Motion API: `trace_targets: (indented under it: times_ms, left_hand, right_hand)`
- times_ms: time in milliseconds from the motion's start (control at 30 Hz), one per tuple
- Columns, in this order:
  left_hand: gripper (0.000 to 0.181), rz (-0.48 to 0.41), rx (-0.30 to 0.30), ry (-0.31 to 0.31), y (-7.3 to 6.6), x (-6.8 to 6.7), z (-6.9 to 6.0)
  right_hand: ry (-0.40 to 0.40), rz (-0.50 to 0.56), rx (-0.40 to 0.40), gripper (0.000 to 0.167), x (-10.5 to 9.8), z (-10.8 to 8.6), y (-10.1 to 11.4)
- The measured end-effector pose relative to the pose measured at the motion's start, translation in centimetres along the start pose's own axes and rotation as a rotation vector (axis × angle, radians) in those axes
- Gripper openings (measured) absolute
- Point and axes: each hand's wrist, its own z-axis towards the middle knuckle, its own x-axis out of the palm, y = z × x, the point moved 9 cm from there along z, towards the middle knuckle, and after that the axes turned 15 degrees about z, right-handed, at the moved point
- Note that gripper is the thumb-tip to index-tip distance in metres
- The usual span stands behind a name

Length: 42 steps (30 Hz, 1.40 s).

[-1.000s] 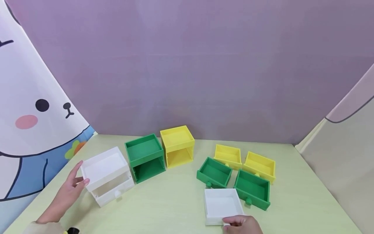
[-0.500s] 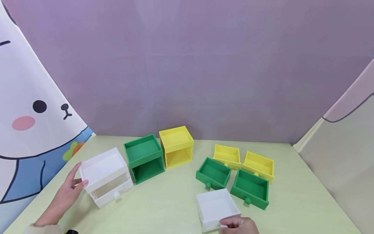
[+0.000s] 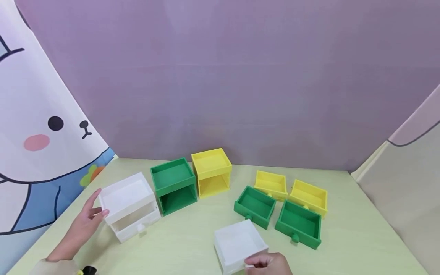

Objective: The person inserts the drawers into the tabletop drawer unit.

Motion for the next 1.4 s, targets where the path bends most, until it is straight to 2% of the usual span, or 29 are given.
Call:
trace_targets:
  times_ms: [167,267,433,600,700,867,1133,1400]
  left_hand:
    - [0.084,-0.001,-0.013,0.021,-0.2,0.3,0.2]
    - [0.084,0.000,-0.015,0.017,-0.3,0.3,0.2]
    - [0.083,0.004,-0.007,0.010,-0.3,0.0,0.1]
    - [0.084,0.014,-0.003,0.005,-0.3,-0.2,0.0]
    - [0.084,0.021,0.000,-0.004,-0.3,-0.3,0.0]
    - [0.086,0.008,0.009,0.000,-0.4,-0.5,0.2]
    - [0.086,-0.001,0.009,0.012,-0.2,-0.2,0.2]
    - [0.084,-0.009,0.016,0.000,0.0,-0.2,-0.1]
  right_hand:
    - [-0.037,-0.055,-0.037,0.015,1.3,0.3,1.4]
    - [-0.015,-0.077,-0.091,0.013,2.1,0.6,2.3]
    - [0.040,-0.051,-0.196,0.013,3.4,1.2,3.7]
    - [0.056,-0.024,-0.309,0.010,5.0,1.7,5.2]
    - [0.050,-0.029,-0.351,0.009,5.9,1.9,5.8]
    - [0.034,-0.026,-0.381,0.009,7.4,2.7,6.4]
    - [0.091,0.027,-0.449,0.008,10.4,3.5,7.1]
    - [0.124,0.016,-0.411,0.009,13.4,4.2,7.3]
